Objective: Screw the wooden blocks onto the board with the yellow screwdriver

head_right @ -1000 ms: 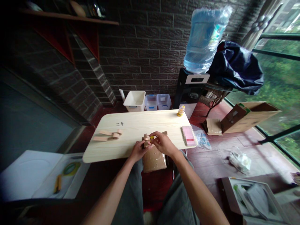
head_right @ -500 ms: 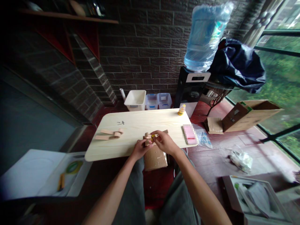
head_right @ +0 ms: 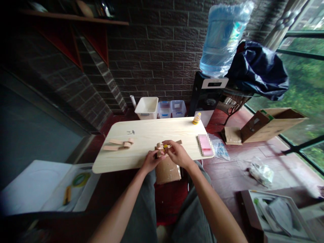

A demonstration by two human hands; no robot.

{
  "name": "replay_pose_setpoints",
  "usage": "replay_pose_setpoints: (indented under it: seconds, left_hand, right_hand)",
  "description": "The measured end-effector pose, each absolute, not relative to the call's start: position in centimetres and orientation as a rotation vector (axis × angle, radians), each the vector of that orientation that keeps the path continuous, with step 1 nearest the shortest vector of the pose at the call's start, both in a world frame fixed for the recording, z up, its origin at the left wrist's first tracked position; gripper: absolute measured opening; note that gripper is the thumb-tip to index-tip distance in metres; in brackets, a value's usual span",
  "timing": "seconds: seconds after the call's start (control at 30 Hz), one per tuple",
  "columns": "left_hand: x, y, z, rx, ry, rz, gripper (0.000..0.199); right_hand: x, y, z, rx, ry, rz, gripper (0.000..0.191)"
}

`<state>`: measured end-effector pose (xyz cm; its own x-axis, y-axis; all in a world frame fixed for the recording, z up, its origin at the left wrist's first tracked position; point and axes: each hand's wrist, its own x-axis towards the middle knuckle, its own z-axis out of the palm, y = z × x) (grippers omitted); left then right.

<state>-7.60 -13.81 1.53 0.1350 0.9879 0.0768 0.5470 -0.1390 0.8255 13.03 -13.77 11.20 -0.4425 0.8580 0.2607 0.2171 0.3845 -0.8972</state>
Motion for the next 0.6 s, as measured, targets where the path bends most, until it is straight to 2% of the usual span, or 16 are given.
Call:
replay_pose_setpoints:
  seconds: [0.6]
  left_hand:
    - [-7.46, -14.04, 1.72, 1.730, 1.518, 0.897, 0.028]
  right_hand:
    - [13.00, -13.48, 10.59, -0.927, -1.861, 1.103, 0.030]
